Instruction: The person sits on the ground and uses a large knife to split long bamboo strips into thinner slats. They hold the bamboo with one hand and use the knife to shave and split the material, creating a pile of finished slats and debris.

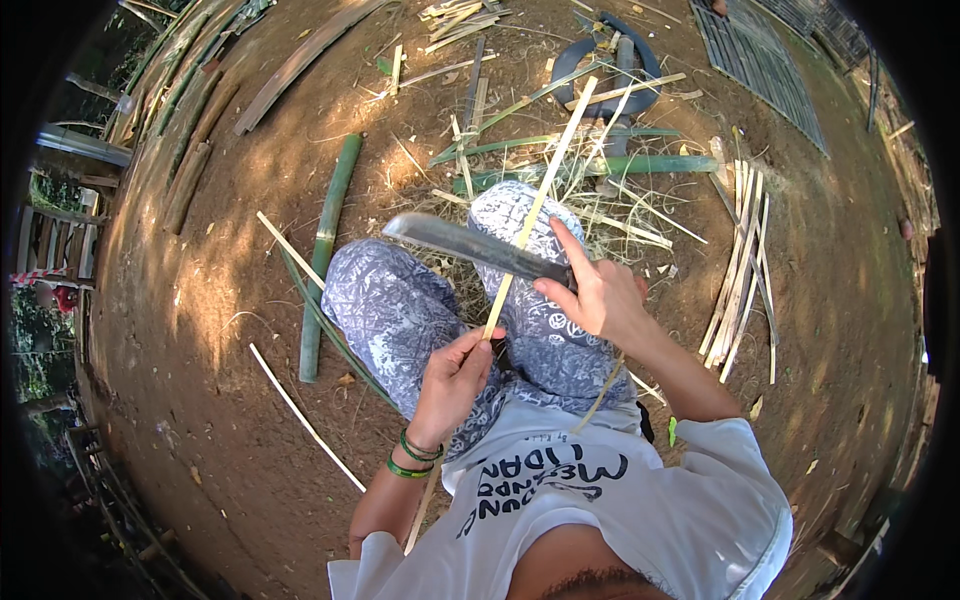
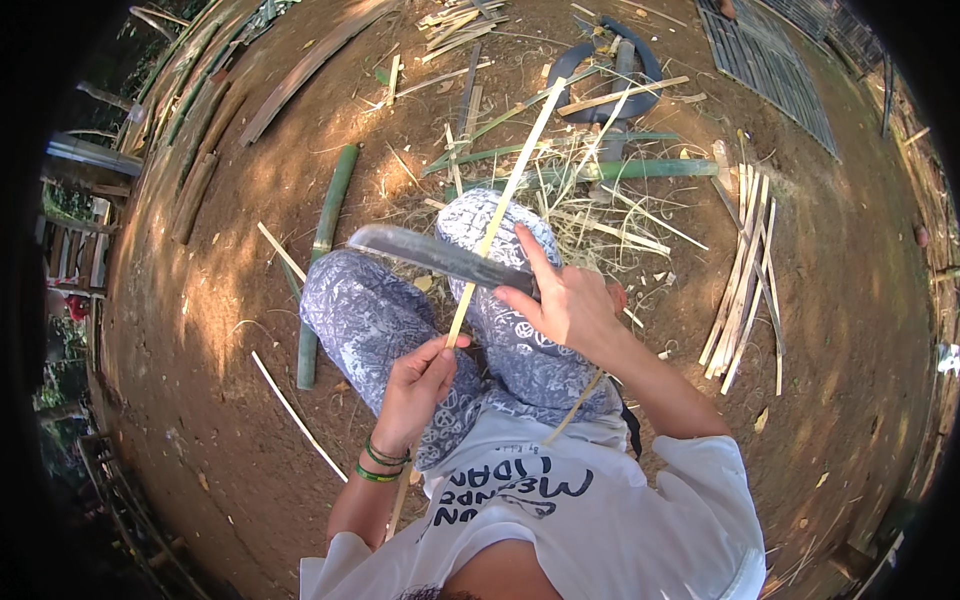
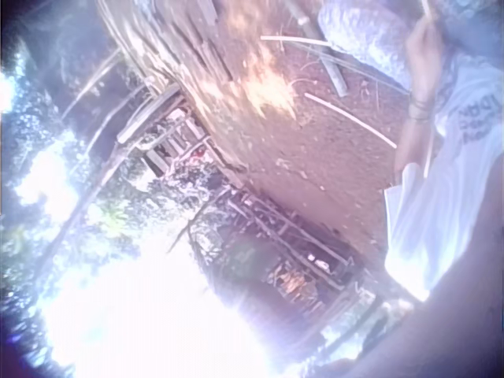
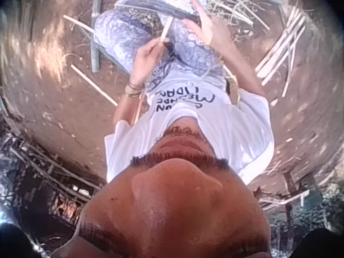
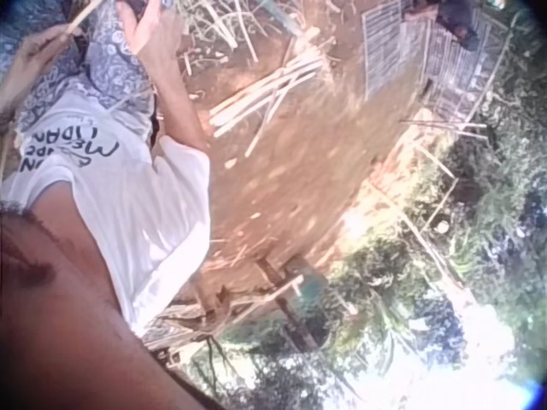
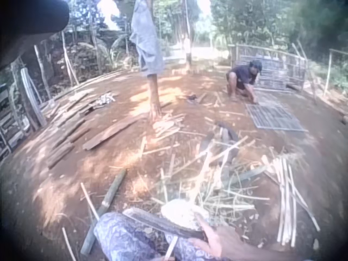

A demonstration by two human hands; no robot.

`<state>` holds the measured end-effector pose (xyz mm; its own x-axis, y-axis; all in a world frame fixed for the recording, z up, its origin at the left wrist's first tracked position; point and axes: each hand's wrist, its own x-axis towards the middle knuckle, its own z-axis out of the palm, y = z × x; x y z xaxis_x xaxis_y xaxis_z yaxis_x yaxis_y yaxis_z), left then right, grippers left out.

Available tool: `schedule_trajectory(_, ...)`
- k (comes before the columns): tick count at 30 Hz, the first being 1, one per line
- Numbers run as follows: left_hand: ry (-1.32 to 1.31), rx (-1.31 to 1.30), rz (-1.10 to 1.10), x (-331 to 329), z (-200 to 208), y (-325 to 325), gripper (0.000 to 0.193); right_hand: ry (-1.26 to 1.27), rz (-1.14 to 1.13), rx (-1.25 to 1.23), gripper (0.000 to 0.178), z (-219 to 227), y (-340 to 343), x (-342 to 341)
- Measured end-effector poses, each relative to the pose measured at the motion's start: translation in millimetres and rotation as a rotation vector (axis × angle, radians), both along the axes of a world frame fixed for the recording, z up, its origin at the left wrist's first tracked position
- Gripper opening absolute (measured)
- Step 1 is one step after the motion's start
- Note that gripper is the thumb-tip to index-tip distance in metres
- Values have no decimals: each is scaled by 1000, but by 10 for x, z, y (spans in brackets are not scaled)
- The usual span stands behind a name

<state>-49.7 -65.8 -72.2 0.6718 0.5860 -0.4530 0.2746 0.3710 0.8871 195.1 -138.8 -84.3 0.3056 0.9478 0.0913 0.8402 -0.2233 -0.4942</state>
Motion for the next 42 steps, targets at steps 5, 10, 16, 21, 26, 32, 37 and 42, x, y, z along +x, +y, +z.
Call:
schedule_trajectory(5, 58, -31, 2, -307, 85, -267, 28, 113, -69, 70, 69, -142, -17, 193)
schedule_trajectory(10, 56, -47, 16, -534, 70, -330, 27, 177, -62, 11, 67, -77, -25, 149)
schedule_trajectory(16, 149, -62, 44, -943, 170, -536, 26, 203, -68, -57, 74, -9, -21, 182)
schedule_trajectory(21, 175, 64, 38, -949, 37, -533, 25, 100, 21, -96, 87, 154, -7, 169)
schedule_trajectory(26, 199, 195, 3, -1023, 76, -607, 24, 42, -19, -180, 91, 85, -26, 135)
schedule_trajectory(32, 213, 172, 38, -1155, 105, -713, 24, 11, -35, -43, 91, -39, -83, 62)
schedule_trajectory(37, 253, 189, 52, -1273, 97, -823, 23, 34, -47, -49, 92, -65, -108, 37)
schedule_trajectory(42, 313, 244, 39, -1403, 126, -917, 22, 16, -50, -11, 93, -104, -146, 28)
